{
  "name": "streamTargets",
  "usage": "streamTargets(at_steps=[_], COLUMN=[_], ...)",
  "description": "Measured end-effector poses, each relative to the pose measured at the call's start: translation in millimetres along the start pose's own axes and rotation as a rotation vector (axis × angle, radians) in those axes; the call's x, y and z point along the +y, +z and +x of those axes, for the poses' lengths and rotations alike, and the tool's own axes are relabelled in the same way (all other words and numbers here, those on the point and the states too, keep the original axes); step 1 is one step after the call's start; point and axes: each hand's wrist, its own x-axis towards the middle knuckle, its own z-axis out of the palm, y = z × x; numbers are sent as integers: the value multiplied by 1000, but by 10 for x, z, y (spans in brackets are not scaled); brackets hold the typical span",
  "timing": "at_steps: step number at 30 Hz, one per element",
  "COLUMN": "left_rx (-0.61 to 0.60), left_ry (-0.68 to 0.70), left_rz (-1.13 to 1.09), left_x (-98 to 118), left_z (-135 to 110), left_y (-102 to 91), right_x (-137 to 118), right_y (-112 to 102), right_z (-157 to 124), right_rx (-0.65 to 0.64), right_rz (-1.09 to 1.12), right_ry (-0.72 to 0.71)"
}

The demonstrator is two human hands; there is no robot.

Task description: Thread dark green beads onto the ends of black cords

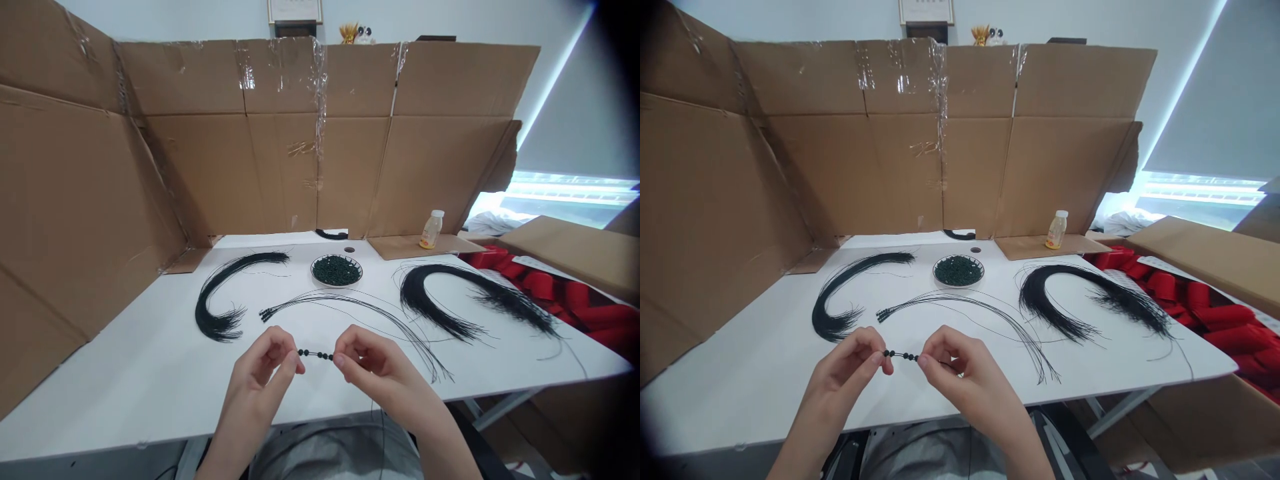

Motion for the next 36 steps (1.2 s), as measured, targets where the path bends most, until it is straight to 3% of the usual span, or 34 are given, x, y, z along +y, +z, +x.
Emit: streamTargets(at_steps=[5, 11, 23, 36], left_rx=[-62, -90, -163, -100], left_ry=[6, 9, 17, 52], left_rz=[37, 25, 4, 110], left_x=[-32, -26, -36, -18], left_z=[4, 4, 17, 57], left_y=[-20, -28, -82, -55], right_x=[21, 57, 119, 135], right_y=[5, -5, -31, -24], right_z=[7, 42, 128, 143], right_rx=[11, 84, 30, -23], right_rz=[49, -54, 51, 70], right_ry=[29, 35, 85, 36])
